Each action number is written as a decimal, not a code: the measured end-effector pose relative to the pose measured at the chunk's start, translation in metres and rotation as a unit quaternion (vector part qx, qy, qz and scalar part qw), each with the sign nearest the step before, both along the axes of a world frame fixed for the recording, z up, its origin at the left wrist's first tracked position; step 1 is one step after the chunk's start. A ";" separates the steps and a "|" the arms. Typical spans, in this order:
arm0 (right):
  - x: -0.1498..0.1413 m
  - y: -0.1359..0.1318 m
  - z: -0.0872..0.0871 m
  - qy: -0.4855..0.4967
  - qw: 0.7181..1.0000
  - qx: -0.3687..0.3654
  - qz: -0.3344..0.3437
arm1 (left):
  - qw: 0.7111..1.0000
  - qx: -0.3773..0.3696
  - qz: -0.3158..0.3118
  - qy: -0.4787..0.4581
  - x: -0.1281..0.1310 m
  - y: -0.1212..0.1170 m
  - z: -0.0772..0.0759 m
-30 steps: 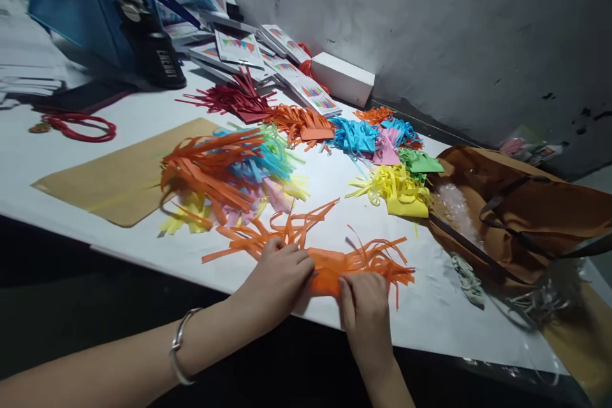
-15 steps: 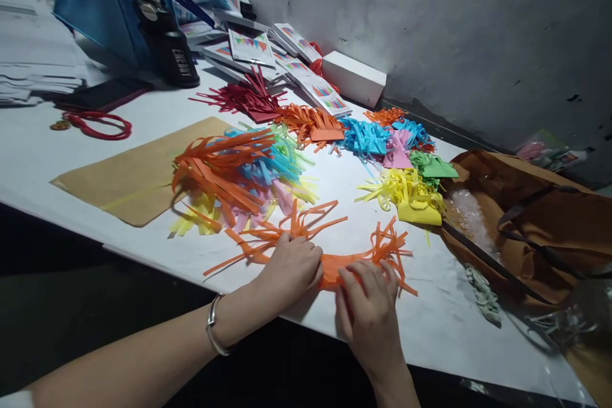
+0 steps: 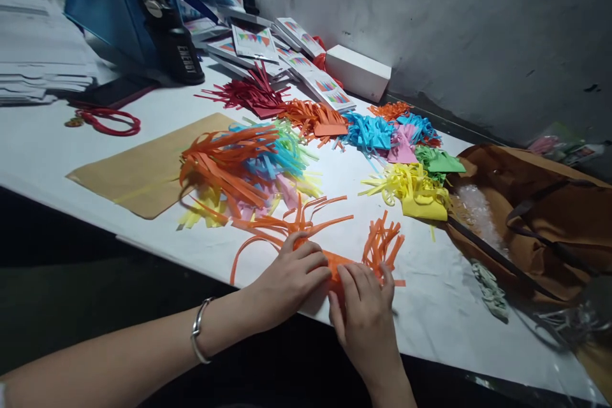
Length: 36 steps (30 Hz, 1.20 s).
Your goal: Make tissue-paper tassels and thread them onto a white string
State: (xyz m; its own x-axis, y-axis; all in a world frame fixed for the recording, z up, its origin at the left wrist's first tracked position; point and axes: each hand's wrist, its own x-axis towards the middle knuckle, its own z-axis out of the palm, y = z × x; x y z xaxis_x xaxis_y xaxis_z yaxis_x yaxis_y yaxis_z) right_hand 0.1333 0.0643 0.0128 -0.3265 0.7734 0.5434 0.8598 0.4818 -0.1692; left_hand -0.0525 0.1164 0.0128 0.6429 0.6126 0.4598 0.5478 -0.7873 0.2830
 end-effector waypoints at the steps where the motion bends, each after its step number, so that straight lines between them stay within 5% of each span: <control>1: 0.001 -0.002 -0.001 -0.009 1.000 0.007 -0.003 | 1.000 -0.006 -0.006 -0.009 -0.001 0.000 -0.002; 13: 0.003 -0.018 -0.006 -0.021 0.998 0.051 -0.016 | 0.998 -0.015 -0.031 -0.060 -0.011 -0.007 -0.006; 28: 0.009 -0.026 -0.014 0.049 0.998 0.030 -0.027 | 0.996 -0.066 -0.053 -0.014 -0.023 -0.003 -0.002; 36: 0.015 -0.007 -0.013 -0.020 0.988 -0.061 -0.137 | 0.994 -0.078 0.068 0.042 -0.012 0.002 0.009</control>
State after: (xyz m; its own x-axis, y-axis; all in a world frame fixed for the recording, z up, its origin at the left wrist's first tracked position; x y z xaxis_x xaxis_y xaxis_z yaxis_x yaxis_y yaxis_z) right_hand 0.1484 0.0574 -0.0002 -0.1148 0.8949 0.4312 0.9623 0.2079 -0.1752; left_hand -0.0643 0.1185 0.0216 0.5817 0.7560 0.3003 0.6730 -0.6546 0.3444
